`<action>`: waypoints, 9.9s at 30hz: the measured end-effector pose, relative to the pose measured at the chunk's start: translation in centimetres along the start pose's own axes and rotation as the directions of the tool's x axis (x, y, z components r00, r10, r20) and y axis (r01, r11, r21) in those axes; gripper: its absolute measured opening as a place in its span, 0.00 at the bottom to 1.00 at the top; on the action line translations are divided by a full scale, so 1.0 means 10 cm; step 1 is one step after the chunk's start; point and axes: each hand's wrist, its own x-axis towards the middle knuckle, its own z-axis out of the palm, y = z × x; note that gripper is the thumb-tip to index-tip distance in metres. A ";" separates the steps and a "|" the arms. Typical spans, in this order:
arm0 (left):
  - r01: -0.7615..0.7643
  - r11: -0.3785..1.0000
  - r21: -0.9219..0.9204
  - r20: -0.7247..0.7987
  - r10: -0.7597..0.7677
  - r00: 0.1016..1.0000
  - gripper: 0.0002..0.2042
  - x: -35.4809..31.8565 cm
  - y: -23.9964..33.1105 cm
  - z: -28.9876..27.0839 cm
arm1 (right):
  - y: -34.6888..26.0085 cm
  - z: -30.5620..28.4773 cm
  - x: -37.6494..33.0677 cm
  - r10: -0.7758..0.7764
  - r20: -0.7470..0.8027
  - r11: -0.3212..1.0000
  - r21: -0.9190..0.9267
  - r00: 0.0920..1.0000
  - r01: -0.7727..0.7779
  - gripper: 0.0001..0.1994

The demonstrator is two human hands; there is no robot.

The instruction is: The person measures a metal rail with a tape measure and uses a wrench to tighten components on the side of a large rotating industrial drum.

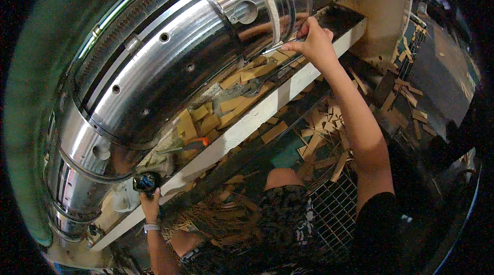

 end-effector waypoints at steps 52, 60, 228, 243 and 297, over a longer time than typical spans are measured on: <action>-0.079 0.979 0.190 -0.109 0.101 0.989 0.15 -0.15 -0.04 -0.02 | -0.05 0.63 -0.85 0.445 0.266 0.893 -0.200 0.855 -0.403 0.35; 0.015 0.995 0.094 -0.002 -0.015 1.000 0.11 -0.12 -0.09 -0.04 | 0.20 0.94 -0.83 0.495 0.218 0.869 -0.134 0.841 -0.476 0.24; -0.138 0.856 0.498 0.052 0.130 0.990 0.27 -0.05 -0.22 0.04 | -0.36 0.20 -0.56 -0.198 0.249 0.978 -0.009 0.948 0.207 0.19; -0.215 0.893 0.396 0.017 0.227 0.974 0.19 -0.05 -0.19 0.07 | -1.40 0.65 -1.31 0.451 0.578 -0.124 0.795 0.680 -0.593 0.18; -0.408 0.751 0.520 0.087 0.428 0.899 0.24 0.17 -0.97 0.05 | -0.58 0.37 -0.82 -0.077 0.281 0.974 0.225 0.957 0.012 0.16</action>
